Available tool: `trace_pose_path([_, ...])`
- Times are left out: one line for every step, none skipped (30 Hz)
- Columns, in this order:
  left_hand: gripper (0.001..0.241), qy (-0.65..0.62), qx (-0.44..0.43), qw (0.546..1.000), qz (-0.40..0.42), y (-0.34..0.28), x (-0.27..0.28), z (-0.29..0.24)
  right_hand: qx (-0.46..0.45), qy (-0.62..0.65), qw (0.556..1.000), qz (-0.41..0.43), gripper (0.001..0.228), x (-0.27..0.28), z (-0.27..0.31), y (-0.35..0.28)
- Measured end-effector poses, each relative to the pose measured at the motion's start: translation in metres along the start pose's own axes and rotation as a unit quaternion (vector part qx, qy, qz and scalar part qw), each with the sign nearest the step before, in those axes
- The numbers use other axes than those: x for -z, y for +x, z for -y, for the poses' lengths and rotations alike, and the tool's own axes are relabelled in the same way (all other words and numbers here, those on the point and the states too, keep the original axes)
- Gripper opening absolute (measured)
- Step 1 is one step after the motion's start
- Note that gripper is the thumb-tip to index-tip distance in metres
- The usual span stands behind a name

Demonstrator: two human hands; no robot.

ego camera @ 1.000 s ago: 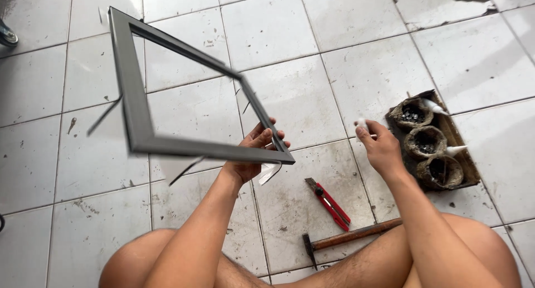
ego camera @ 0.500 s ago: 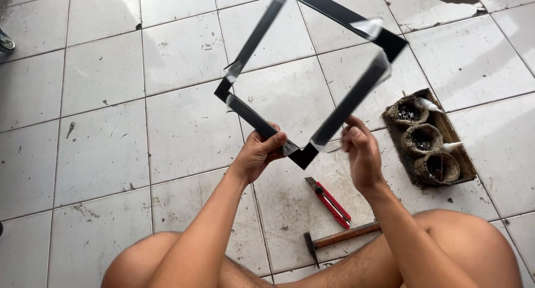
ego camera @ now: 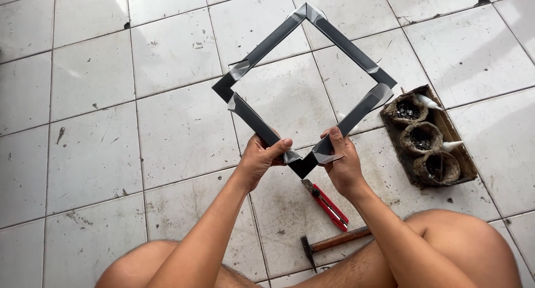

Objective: Assembling a black picture frame by gluing corners and removing protective film.

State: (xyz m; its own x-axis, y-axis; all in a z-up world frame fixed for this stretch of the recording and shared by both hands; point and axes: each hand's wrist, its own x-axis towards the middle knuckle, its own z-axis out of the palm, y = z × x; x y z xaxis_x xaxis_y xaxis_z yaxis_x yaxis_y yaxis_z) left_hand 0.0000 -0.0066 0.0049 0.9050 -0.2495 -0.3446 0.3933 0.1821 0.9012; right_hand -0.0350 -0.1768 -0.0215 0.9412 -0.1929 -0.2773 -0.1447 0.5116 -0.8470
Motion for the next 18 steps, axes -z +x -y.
trace_pose_path([0.026,-0.001,0.000,1.000,-0.001,0.002,0.002,-0.002,-0.001,-0.001,1.000,0.000,0.029,-0.002,0.004,-0.001])
trace_pose_path([0.026,0.009,-0.004,1.000,0.009,0.003,0.004,-0.004,-0.014,-0.003,1.000,0.011,0.030,-0.003,0.008,-0.003])
trace_pose_path([0.026,0.020,-0.011,1.000,0.020,0.006,0.006,-0.007,-0.025,-0.004,0.999,0.022,0.031,-0.006,0.013,-0.003])
trace_pose_path([0.026,0.020,-0.012,1.000,0.020,0.008,0.005,-0.009,-0.024,-0.004,0.999,0.023,0.031,-0.013,0.020,-0.005])
trace_pose_path([0.037,-0.055,-0.003,0.998,0.028,0.009,0.005,-0.009,-0.037,0.043,0.998,0.023,0.031,-0.019,0.026,-0.009])
trace_pose_path([0.058,-0.131,0.007,0.991,0.035,0.010,0.004,-0.009,-0.050,0.090,0.994,0.022,0.032,-0.025,0.033,-0.014])
trace_pose_path([0.058,-0.130,0.006,0.991,0.036,0.008,0.002,-0.006,-0.049,0.091,0.994,0.022,0.032,-0.027,0.036,-0.015])
trace_pose_path([0.047,-0.123,0.037,0.992,0.011,0.006,0.001,-0.004,-0.050,0.104,0.993,0.010,0.032,-0.029,0.039,-0.017])
trace_pose_path([0.036,-0.117,0.066,0.991,-0.015,0.004,-0.001,-0.001,-0.050,0.115,0.992,0.000,0.031,-0.031,0.042,-0.018])
trace_pose_path([0.036,-0.118,0.064,0.991,-0.014,0.001,-0.005,0.010,-0.048,0.115,0.992,0.000,0.031,-0.026,0.036,-0.016])
trace_pose_path([0.044,-0.021,0.060,0.997,0.042,-0.001,-0.010,0.020,-0.049,0.090,0.995,0.011,0.031,-0.022,0.029,-0.012])
trace_pose_path([0.069,0.076,0.055,0.991,0.097,-0.002,-0.015,0.030,-0.049,0.064,0.996,0.021,0.030,-0.017,0.022,-0.008])
trace_pose_path([0.069,0.076,0.054,0.991,0.099,-0.013,-0.029,0.014,-0.047,0.064,0.997,0.020,0.030,-0.021,0.020,-0.013])
trace_pose_path([0.050,-0.003,0.028,0.996,0.079,-0.024,-0.044,-0.002,-0.026,0.038,0.998,0.038,0.027,-0.026,0.017,-0.017])
trace_pose_path([0.040,-0.082,0.006,0.995,0.056,-0.037,-0.058,-0.017,-0.008,0.013,0.998,0.054,0.025,-0.031,0.013,-0.023])
trace_pose_path([0.040,-0.082,0.007,0.995,0.055,-0.030,-0.054,-0.009,-0.010,0.014,0.998,0.053,0.025,-0.039,0.019,-0.032])
trace_pose_path([0.034,-0.129,-0.014,0.991,0.006,-0.022,-0.050,-0.003,-0.018,-0.057,0.995,0.082,0.023,-0.048,0.025,-0.039])
trace_pose_path([0.033,-0.177,-0.036,0.983,-0.042,-0.013,-0.046,0.003,-0.027,-0.128,0.985,0.110,0.022,-0.058,0.032,-0.045])
